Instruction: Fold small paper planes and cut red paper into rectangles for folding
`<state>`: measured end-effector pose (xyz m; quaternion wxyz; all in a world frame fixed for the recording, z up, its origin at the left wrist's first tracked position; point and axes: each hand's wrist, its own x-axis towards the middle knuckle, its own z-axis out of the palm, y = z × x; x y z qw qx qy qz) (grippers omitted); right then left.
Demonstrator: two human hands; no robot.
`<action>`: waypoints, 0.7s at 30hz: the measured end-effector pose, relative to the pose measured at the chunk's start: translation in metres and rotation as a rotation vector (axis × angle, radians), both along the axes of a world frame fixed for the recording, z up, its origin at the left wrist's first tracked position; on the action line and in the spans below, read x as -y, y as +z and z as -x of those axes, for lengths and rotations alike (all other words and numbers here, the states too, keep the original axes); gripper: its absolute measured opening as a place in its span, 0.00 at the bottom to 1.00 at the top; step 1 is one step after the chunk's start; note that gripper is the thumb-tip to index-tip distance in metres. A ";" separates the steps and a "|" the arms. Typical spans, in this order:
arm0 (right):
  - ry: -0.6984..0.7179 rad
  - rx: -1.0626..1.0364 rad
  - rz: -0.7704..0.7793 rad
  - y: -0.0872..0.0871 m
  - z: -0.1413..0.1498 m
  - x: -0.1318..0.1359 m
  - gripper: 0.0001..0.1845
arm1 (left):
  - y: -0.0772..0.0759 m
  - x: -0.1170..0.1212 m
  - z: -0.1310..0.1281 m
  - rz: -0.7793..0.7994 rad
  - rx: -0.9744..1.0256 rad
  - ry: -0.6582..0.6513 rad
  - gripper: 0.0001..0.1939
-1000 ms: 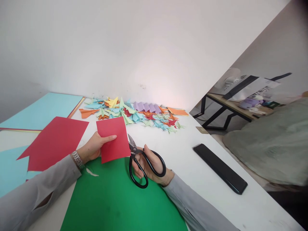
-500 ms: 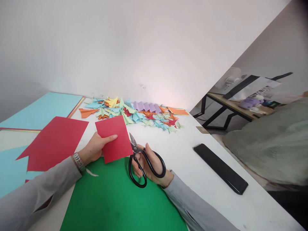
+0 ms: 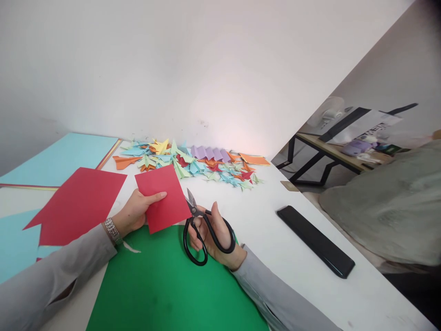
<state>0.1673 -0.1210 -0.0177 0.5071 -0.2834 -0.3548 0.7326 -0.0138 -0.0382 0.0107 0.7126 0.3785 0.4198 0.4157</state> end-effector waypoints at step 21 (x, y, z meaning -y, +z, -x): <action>-0.013 0.024 0.013 -0.001 0.001 0.000 0.34 | 0.003 0.002 -0.001 -0.008 -0.027 -0.037 0.21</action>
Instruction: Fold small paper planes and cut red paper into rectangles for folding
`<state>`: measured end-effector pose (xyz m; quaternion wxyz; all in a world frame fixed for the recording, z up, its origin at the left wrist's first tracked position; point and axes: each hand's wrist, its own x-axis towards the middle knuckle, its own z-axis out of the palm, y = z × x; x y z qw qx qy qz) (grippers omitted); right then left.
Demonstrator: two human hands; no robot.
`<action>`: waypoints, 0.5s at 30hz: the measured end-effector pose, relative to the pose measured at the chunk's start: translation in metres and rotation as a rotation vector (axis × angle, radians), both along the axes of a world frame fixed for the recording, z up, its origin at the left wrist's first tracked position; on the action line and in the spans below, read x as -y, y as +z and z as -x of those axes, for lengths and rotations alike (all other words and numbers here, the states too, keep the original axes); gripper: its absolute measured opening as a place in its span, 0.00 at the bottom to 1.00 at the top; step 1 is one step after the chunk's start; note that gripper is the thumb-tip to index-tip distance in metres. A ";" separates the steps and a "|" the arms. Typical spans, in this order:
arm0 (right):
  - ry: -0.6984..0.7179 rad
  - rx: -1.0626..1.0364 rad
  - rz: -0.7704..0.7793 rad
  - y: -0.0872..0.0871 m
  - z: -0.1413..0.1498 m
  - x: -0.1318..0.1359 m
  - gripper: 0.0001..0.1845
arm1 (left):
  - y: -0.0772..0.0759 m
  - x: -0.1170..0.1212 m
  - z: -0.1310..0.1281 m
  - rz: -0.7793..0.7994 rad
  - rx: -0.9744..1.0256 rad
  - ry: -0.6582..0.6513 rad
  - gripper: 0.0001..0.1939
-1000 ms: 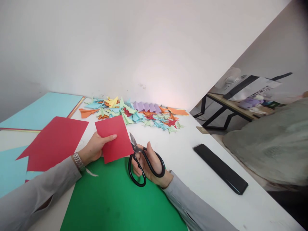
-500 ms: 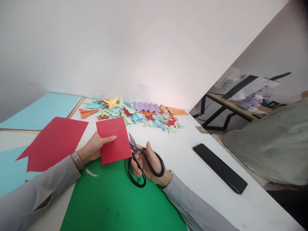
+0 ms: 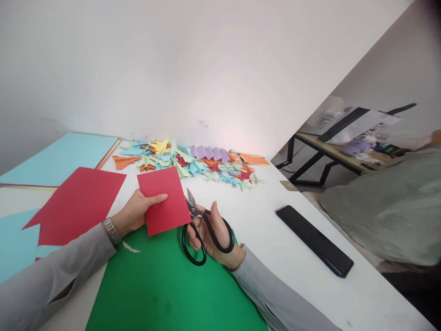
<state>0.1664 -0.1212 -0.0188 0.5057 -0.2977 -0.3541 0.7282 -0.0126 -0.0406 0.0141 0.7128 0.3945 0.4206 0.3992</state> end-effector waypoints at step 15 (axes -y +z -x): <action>0.106 -0.041 -0.031 0.001 -0.006 0.002 0.34 | -0.002 -0.003 0.011 -0.006 0.054 -0.204 0.15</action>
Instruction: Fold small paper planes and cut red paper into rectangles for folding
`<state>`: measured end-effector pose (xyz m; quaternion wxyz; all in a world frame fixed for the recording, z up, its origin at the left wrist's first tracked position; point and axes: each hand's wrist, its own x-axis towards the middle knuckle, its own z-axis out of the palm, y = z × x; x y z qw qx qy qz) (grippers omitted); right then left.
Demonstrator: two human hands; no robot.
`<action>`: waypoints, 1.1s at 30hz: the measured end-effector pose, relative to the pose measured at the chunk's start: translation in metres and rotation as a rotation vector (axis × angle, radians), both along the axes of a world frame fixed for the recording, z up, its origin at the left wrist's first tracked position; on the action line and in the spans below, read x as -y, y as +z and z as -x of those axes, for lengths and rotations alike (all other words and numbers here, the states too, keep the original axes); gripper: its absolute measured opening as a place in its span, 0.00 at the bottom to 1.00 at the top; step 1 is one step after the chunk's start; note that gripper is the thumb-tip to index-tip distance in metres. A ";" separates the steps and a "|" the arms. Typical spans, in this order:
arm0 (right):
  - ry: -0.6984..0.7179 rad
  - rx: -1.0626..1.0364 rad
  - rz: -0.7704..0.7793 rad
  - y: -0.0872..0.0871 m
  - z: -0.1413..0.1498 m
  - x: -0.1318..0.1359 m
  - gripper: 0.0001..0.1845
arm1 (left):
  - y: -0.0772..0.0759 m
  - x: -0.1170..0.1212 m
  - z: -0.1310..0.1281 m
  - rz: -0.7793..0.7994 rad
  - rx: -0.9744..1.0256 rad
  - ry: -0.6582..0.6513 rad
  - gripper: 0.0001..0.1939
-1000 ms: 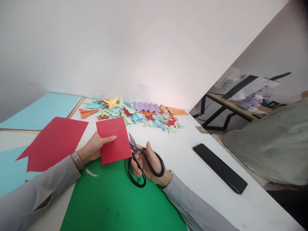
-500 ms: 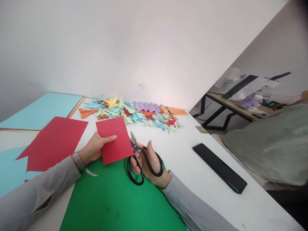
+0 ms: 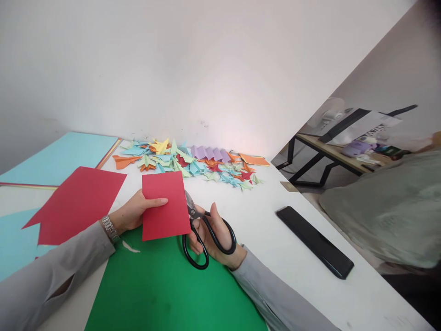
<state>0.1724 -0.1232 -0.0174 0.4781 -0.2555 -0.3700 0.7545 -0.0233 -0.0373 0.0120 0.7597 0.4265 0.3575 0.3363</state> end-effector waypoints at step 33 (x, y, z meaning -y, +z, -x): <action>-0.045 -0.017 0.012 0.000 0.001 -0.002 0.38 | -0.006 -0.003 -0.003 0.032 -0.044 0.137 0.16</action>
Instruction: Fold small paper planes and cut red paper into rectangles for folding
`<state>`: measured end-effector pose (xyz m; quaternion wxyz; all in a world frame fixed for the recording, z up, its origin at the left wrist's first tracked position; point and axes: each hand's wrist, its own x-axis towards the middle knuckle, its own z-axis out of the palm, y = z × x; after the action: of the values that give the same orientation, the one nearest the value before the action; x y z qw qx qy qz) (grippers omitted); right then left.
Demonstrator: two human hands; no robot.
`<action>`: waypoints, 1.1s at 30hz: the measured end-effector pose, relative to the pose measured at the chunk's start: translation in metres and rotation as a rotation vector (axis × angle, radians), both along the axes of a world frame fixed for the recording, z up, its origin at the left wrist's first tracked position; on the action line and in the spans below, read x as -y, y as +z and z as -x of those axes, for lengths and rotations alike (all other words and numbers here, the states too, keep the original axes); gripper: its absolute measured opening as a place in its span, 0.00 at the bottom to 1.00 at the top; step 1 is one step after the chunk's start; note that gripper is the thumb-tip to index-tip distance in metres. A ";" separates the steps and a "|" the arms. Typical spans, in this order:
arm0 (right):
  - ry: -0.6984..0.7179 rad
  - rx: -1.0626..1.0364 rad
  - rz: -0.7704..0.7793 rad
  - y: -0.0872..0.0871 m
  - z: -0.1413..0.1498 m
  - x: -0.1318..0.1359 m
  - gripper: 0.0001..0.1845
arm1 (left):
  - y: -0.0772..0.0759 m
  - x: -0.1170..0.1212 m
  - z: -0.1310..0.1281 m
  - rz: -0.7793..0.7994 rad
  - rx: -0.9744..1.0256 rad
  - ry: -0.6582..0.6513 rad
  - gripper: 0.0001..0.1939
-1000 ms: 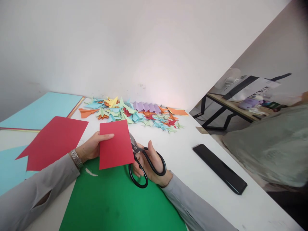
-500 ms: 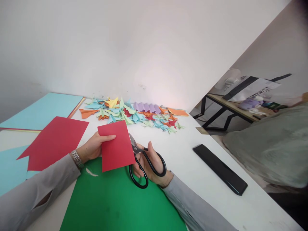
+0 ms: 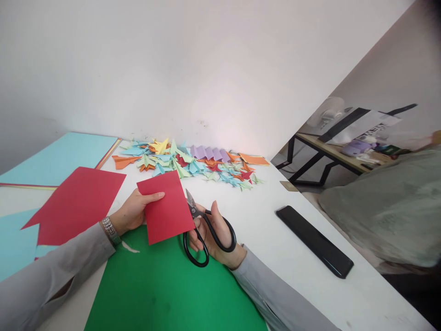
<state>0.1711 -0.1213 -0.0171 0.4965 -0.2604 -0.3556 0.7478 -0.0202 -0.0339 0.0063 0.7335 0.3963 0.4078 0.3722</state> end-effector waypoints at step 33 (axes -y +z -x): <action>-0.117 -0.011 -0.044 -0.003 0.004 0.003 0.36 | 0.009 0.004 -0.002 0.070 0.041 0.016 0.13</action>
<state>0.1670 -0.1243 -0.0200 0.5467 -0.2657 -0.3537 0.7109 -0.0182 -0.0377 0.0154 0.7520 0.3595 0.4088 0.3716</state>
